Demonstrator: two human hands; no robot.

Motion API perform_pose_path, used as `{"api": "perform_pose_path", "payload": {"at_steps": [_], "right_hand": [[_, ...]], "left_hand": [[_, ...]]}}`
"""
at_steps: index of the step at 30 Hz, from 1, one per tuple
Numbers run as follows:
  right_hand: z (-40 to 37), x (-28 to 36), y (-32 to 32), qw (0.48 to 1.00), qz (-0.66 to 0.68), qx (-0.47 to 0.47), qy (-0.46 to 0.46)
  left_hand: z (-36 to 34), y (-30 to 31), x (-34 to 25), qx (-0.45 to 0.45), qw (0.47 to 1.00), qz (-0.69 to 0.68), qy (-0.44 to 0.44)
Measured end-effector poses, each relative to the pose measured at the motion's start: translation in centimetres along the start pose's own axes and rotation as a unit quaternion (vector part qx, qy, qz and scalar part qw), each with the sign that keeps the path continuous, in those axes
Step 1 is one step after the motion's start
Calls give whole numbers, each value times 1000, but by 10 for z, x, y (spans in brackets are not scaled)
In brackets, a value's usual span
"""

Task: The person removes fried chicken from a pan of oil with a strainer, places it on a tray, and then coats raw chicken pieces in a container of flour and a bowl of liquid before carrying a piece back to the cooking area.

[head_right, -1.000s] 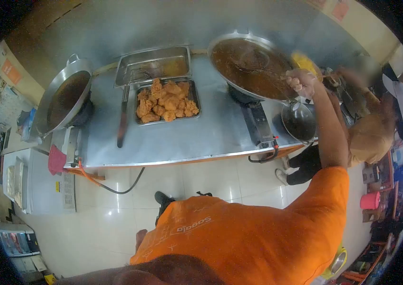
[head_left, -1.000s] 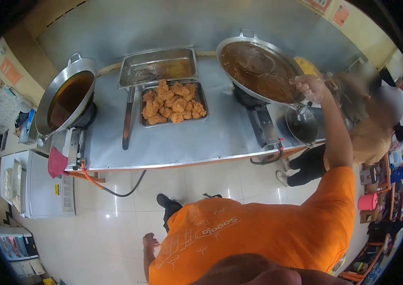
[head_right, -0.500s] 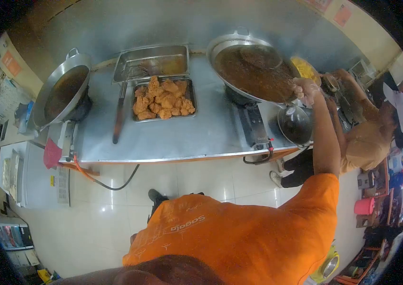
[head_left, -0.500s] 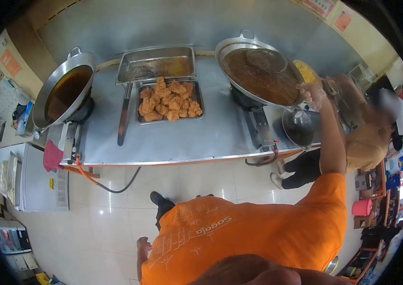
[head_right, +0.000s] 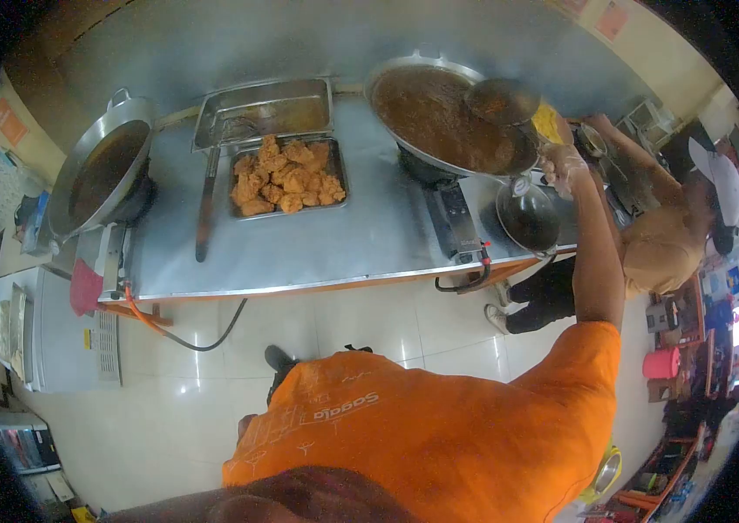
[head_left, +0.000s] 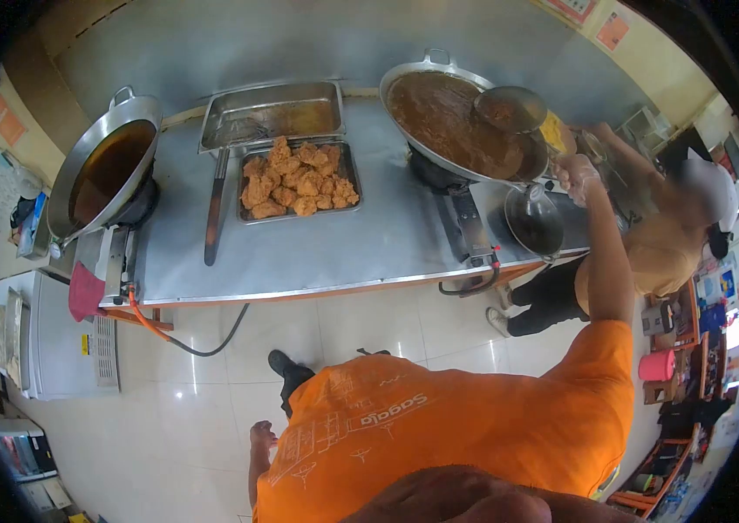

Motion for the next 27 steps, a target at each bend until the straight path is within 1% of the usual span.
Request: {"api": "perform_pose_path", "payload": {"at_steps": [1, 2, 4, 5, 8, 11, 13, 14, 15, 16, 17, 19, 20, 21, 22, 23, 24, 25, 26, 27], "right_hand": [[-7, 4, 0, 1000, -21, -4, 13], [-14, 7, -1, 999, -42, -8, 25], [-21, 9, -1, 999, -41, -19, 12], [-25, 11, -2, 999, -40, -23, 6], [-41, 17, -13, 999, 28, 19, 1], [-70, 36, -34, 989, 136, 29, -50], [-98, 59, -55, 990, 133, -17, -44], [-112, 72, -72, 990, 138, 3, -40], [-122, 81, -90, 988, 145, 25, -36], [-122, 87, -104, 993, 113, 30, -32], [-134, 102, -130, 998, 46, 52, 9], [-109, 103, -165, 992, 7, 127, 10], [-115, 112, -196, 978, -99, 119, 139], [-130, 122, -230, 937, -200, 103, 266], [-131, 123, -269, 861, -332, 87, 374], [-132, 124, -308, 758, -444, 45, 476], [-134, 117, -359, 631, -585, 47, 507], [-138, 111, -409, 479, -689, 51, 542], [-153, 100, -456, 371, -737, 72, 561], [-172, 85, -499, 307, -762, 105, 560]], "left_hand": [[-3, 3, -5, -1, 996, -81, 46], [2, 6, -7, -1, 992, -114, 62], [18, 8, -7, 9, 991, -122, 57], [24, 9, -9, 16, 992, -120, 46], [45, 24, -20, 42, 996, -83, -17], [67, 48, -37, 54, 993, -45, -95], [86, 64, -41, 45, 989, -43, -138], [90, 77, -36, 36, 987, -43, -152], [90, 92, -32, 21, 990, -68, -124], [86, 109, -31, 5, 991, -93, -96], [82, 126, -30, -12, 990, -119, -69], [96, 147, -9, -11, 975, -223, 13], [99, 163, -1, -22, 979, -202, 8], [101, 179, 8, -28, 978, -206, 22], [102, 195, 19, -32, 976, -211, 35], [102, 209, 35, -34, 975, -215, 48], [125, 219, 68, -34, 978, -199, -58], [146, 229, 101, -40, 968, -186, -163], [134, 242, 109, -71, 973, -208, -67], [120, 253, 114, -110, 963, -245, 35]]}}
Point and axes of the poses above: each hand's wrist, its own z-axis towards the middle knuckle, its own y-axis out of the back of the hand, x = y × z, the point moved 6 cm from there along z, towards the middle knuckle, and after that the axes turned 11 degrees about -x, right-handed, at the moved point
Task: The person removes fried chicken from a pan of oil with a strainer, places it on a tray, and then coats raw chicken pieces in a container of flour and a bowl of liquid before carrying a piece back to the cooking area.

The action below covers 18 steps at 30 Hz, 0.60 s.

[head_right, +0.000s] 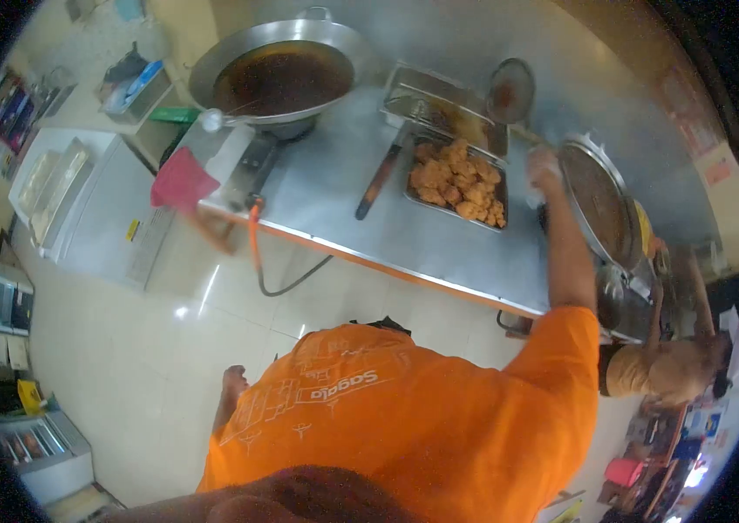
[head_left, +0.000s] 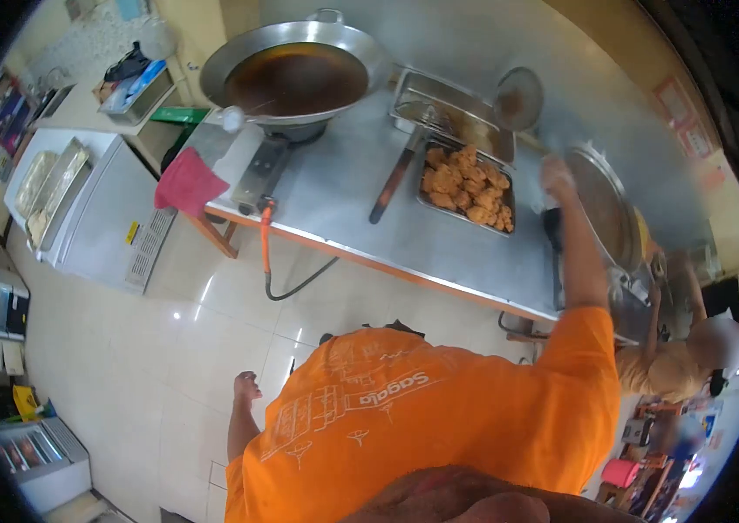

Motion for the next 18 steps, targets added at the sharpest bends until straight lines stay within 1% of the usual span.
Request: {"api": "perform_pose_path", "payload": {"at_steps": [2, 4, 5, 7, 8, 10, 11, 12, 13, 14, 15, 16, 17, 18], "right_hand": [[47, 67, 32, 992, -32, 81, 89], [87, 122, 59, 972, -50, 163, 164], [105, 139, 70, 977, -96, 110, 157], [137, 176, 51, 974, -176, 15, 144], [149, 190, 53, 971, -172, 27, 163], [153, 220, 45, 971, -109, 73, 198], [150, 236, 43, 973, -39, 99, 203], [147, 255, 43, 970, 61, 127, 197], [144, 277, 40, 953, 174, 163, 185], [142, 305, 45, 919, 285, 210, 175], [140, 340, 49, 861, 388, 280, 172], [137, 381, 50, 781, 475, 373, 161], [144, 431, 14, 661, 541, 496, 157], [116, 455, 121, 716, 485, 466, 186]], "left_hand": [[-31, 26, -11, -64, 996, -35, 57], [-62, 46, -10, -98, 989, -69, 87], [-74, 55, -5, -111, 985, -88, 98], [-86, 67, 17, -123, 977, -128, 122], [-94, 68, 29, -122, 971, -154, 139], [-109, 70, 56, -125, 955, -205, 175], [-116, 69, 69, -142, 941, -246, 185], [-122, 70, 82, -131, 944, -223, 204], [-124, 66, 99, -127, 944, -208, 224], [-123, 61, 113, -114, 938, -227, 236], [-121, 58, 127, -110, 929, -253, 246], [-117, 53, 128, -94, 933, -253, 236], [-112, 49, 130, -80, 938, -253, 224], [-98, 39, 162, -49, 921, -279, 267]]}}
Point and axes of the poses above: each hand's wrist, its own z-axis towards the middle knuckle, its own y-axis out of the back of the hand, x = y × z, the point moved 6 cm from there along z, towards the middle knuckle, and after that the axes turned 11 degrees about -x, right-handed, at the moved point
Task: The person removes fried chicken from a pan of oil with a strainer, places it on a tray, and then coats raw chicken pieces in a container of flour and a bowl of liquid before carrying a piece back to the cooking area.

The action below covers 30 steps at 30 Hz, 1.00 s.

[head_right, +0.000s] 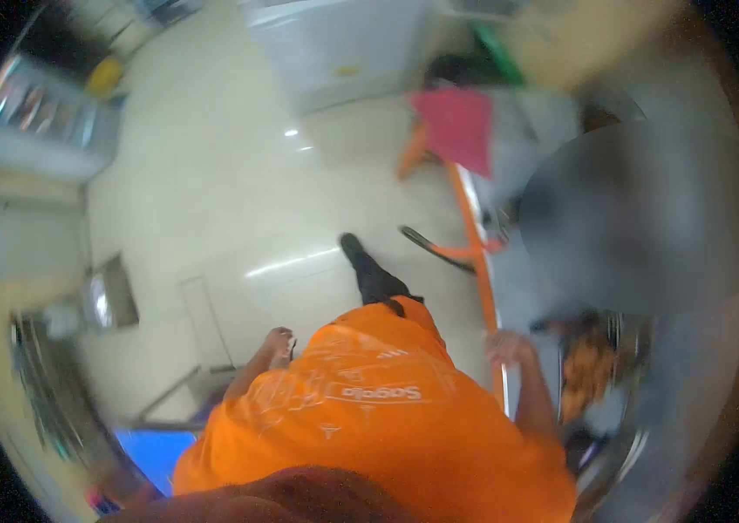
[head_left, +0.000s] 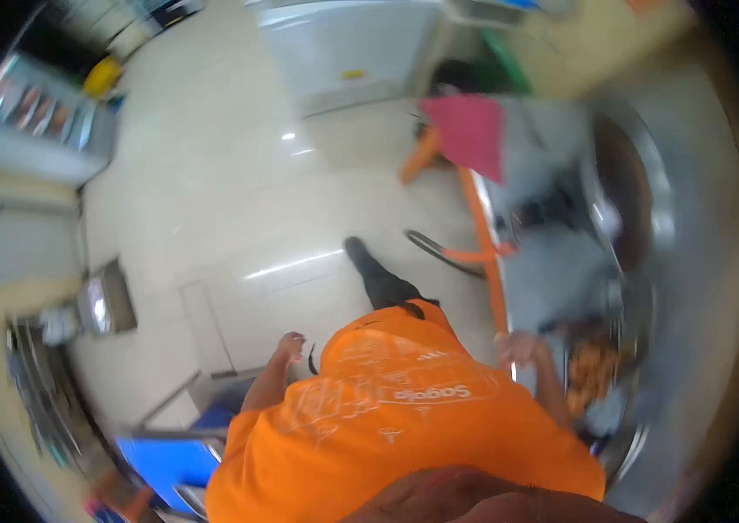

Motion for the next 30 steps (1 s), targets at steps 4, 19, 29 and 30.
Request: {"api": "perform_pose_path", "payload": {"at_steps": [4, 19, 29, 30], "right_hand": [[-10, 281, -48, 919, -334, -43, 204], [-42, 933, -286, 586, -555, -122, 577], [-154, 1028, -734, 524, -582, 202, 588], [-167, 1038, -773, 557, -555, 237, 570]], "left_hand": [[19, -1, -66, -10, 936, 266, -232], [-49, 230, -236, -465, 834, -169, -245], [-100, 497, -187, -565, 723, -256, -303], [-122, 527, -193, -579, 708, -254, -314]]}}
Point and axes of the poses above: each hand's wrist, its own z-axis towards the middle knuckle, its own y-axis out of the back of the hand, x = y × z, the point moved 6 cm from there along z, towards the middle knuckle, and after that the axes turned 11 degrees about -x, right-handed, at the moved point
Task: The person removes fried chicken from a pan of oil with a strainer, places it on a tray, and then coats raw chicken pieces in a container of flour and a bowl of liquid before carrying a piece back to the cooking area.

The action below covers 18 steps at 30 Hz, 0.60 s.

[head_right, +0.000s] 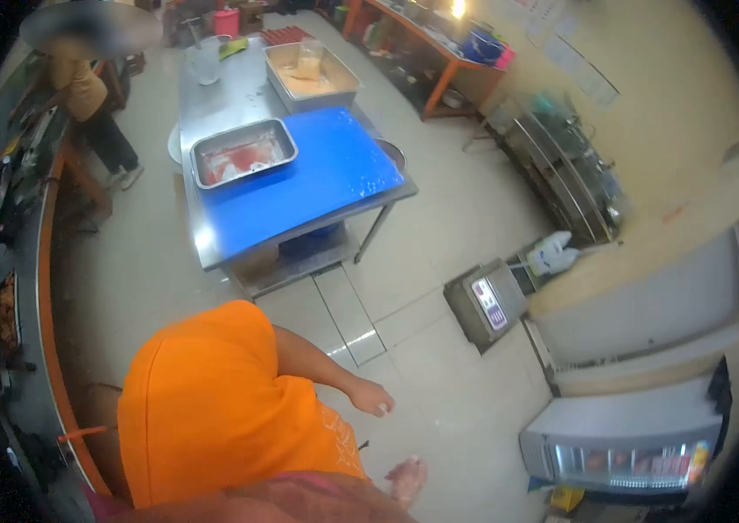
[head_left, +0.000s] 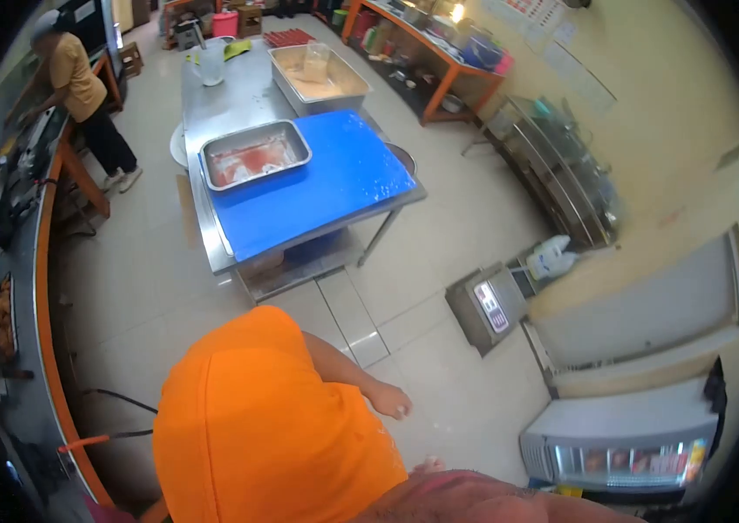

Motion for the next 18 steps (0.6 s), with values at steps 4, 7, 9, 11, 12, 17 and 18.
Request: {"api": "perform_pose_path", "payload": {"at_steps": [4, 7, 9, 11, 12, 17, 18], "right_hand": [[140, 97, 10, 955, 294, -12, -32], [229, 179, 3, 926, 373, -52, 4], [291, 223, -5, 929, 366, -32, 44], [338, 277, -15, 937, 347, -14, 40], [356, 295, -21, 939, 341, -7, 32], [469, 406, -86, 945, 256, 26, 203], [481, 432, -101, 937, 248, 30, 245]], "left_hand": [[90, 77, -99, -2, 999, 32, 11], [164, 112, -113, -28, 992, 120, -18], [209, 134, -99, -74, 990, 120, -11], [253, 172, -86, -141, 983, 118, 5], [267, 191, -85, -156, 980, 125, 24], [317, 299, -60, -296, 934, 178, 89], [324, 317, -44, -326, 920, 184, 112]]}}
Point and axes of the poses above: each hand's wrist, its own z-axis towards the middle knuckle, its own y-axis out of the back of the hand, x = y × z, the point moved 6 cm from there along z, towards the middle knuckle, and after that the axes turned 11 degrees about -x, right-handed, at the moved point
